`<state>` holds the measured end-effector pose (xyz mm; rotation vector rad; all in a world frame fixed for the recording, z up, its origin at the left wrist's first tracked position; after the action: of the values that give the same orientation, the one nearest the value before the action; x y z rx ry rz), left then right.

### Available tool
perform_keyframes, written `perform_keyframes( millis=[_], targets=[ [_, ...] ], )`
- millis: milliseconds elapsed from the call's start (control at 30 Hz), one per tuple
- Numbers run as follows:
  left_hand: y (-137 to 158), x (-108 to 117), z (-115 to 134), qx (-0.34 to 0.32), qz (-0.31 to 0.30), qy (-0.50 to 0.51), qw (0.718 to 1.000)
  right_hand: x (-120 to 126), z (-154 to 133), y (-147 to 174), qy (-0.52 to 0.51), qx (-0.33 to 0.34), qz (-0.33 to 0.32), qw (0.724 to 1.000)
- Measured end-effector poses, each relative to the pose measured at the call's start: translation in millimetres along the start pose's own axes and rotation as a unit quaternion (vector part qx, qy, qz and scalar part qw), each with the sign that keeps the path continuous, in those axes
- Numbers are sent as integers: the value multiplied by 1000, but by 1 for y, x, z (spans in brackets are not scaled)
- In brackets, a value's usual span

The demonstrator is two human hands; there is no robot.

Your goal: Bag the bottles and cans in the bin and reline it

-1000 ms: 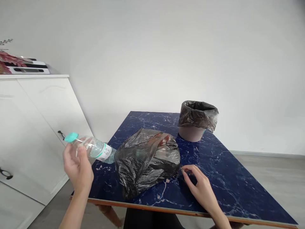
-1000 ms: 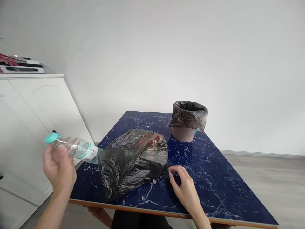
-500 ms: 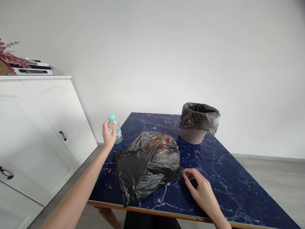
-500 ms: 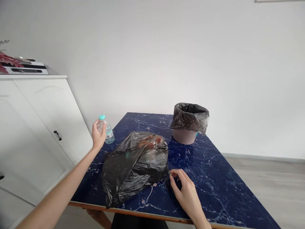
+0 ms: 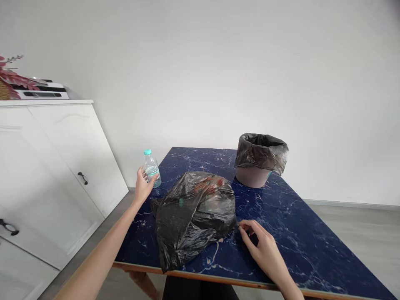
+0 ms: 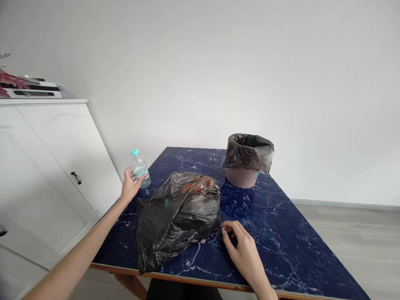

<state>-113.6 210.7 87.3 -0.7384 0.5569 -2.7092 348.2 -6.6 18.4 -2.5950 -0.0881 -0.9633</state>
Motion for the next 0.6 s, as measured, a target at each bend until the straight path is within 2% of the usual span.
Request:
perform_keyframes(
  millis=[167, 233, 300, 367, 467, 533, 600],
  targets=[
    [30, 20, 18, 56, 70, -3, 996, 0, 2, 0, -3, -10, 2, 1000],
    [52, 33, 34, 50, 62, -9, 997, 0, 2, 0, -4, -11, 8, 1000],
    [75, 42, 50, 28, 10, -25, 999, 0, 2, 0, -4, -14, 12, 1000],
    [97, 44, 64, 2, -85, -75, 994, 0, 2, 0, -4, -17, 12, 1000],
    [122, 32, 79, -52, -236, -194, 951, -1, 4, 0, -4, -23, 9, 1000],
    [135, 21, 88, -70, -297, -235, 923, -1, 4, 1, -3, -26, 7, 1000],
    [144, 9, 100, -78, -346, -229, 906, -1, 5, 1, -3, -27, 8, 1000]
  ],
)
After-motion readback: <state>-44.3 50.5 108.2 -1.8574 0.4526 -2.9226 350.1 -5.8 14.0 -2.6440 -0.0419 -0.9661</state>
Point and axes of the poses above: each hand's wrist, its own y-axis away from the middle knuckle, its own x-axis out of the back of the hand, z = x × y, the point moved 5 cm from there along -y, towards the middle knuckle, and after that the axes turned 12 degrees about -z, right-handed, at the moved point
